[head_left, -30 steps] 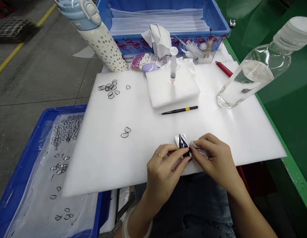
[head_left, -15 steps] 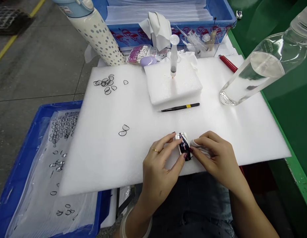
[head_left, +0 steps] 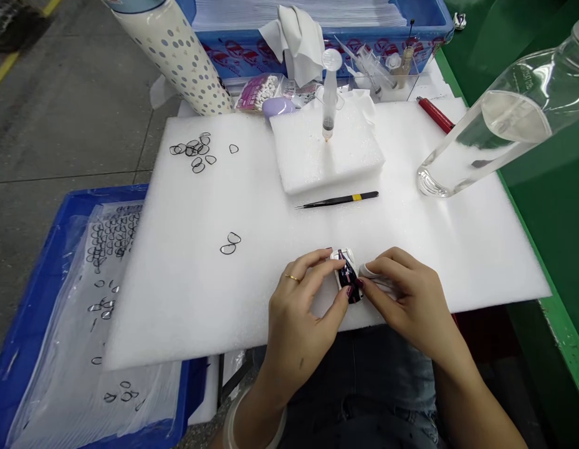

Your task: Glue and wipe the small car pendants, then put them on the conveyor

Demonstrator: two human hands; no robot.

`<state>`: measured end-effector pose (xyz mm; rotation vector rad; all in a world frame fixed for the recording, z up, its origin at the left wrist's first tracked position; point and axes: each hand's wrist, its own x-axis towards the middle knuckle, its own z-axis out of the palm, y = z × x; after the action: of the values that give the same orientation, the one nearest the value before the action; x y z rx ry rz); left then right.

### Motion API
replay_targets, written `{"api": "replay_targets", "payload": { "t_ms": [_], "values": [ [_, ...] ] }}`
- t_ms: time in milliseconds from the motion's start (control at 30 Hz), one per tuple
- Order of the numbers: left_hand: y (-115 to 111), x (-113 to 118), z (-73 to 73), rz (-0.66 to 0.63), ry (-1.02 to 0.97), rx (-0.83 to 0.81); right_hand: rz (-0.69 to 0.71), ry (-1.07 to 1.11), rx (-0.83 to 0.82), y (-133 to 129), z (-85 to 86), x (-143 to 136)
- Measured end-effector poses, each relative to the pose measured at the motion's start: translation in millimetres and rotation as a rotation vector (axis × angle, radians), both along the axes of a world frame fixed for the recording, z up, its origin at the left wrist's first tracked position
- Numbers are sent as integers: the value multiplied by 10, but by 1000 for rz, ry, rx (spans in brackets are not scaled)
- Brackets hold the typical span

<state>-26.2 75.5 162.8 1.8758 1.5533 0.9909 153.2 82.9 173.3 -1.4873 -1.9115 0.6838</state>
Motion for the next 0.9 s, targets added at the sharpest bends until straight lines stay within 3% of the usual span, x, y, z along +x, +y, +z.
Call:
{"api": "replay_targets", "payload": {
  "t_ms": [133, 233, 333, 467, 900],
  "values": [
    [103, -94, 45, -175, 64, -50, 15, 25, 42, -32, -26, 28],
    [172, -152, 36, -346, 103, -27, 18, 66, 194, -97, -61, 65],
    [189, -161, -9, -297, 77, 8, 35, -18, 405, -171, -104, 91],
    [158, -157, -54, -227, 53, 43, 80, -169, 537, -214, -161, 91],
    [169, -202, -46, -269, 14, 37, 55, -271, 572, -229, -216, 16]
  ]
}}
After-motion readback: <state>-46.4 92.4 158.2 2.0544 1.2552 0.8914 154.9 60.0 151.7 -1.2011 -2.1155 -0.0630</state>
